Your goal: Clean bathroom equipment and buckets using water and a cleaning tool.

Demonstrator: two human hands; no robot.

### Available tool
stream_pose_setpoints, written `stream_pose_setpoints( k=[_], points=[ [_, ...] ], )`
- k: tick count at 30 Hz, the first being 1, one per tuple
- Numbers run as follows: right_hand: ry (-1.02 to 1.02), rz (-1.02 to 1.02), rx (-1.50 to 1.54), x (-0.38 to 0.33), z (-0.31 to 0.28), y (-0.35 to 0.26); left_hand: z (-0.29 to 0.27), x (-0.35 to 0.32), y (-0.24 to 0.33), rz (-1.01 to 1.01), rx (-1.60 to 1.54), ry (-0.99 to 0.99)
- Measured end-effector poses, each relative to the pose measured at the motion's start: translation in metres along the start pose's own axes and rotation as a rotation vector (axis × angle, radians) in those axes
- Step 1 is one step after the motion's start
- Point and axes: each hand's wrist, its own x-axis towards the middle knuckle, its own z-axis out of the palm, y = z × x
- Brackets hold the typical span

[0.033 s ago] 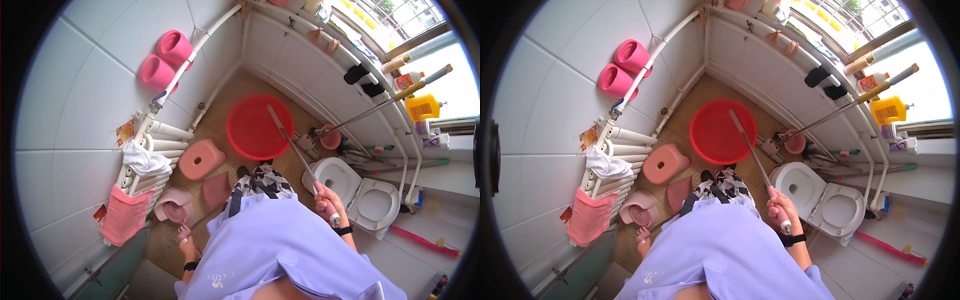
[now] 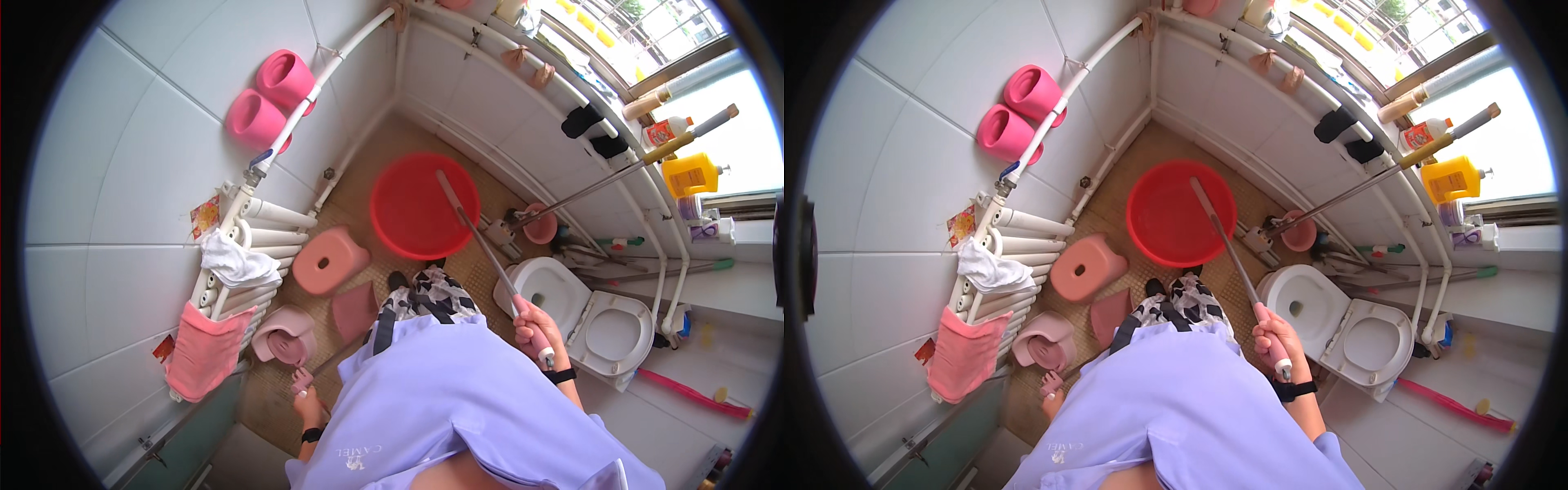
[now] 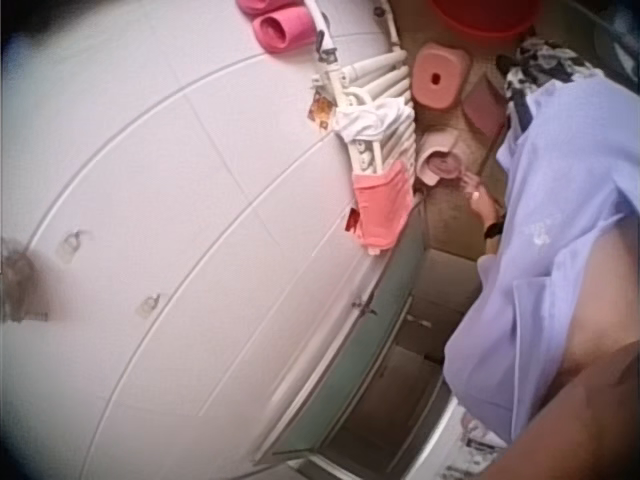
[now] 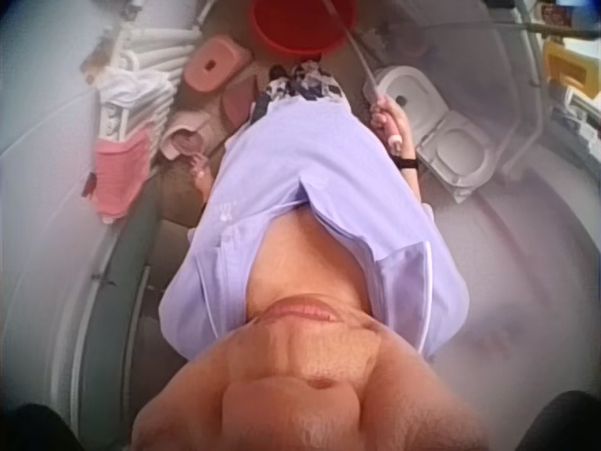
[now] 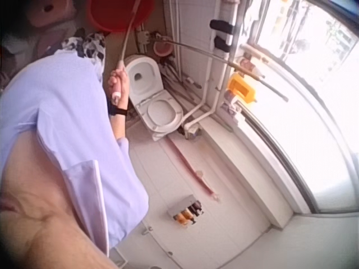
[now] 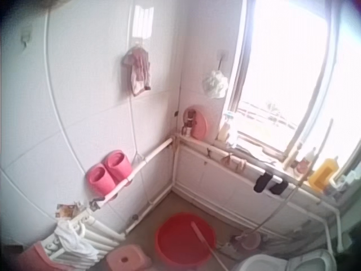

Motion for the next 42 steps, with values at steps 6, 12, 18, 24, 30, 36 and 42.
stream_pose_setpoints(
  k=[6,12,18,24,30,36,42],
  points=[
    [-0.025,-0.033,-0.010,0.007,0.008,-0.001,0.009,0.013,-0.039,-0.095,0.148,-0.029],
    [-0.059,-0.053,-0.016,0.024,0.004,-0.010,0.027,0.003,-0.058,0.185,0.211,0.024],
    [-0.089,-0.088,-0.086,0.040,0.012,-0.018,0.048,-0.004,-0.050,0.290,0.133,0.024],
    [-0.125,-0.122,-0.137,0.044,0.027,-0.022,0.063,-0.007,-0.048,0.344,0.097,0.023],
    [-0.095,-0.093,-0.184,0.056,0.050,-0.035,0.056,-0.018,-0.048,0.366,0.092,0.025],
    [-0.097,-0.090,-0.477,0.127,0.072,-0.042,0.056,-0.029,-0.015,0.232,0.220,0.025],
    [0.074,0.081,-0.584,0.252,0.085,-0.014,0.066,-0.023,-0.011,0.077,0.028,0.041]
  ],
)
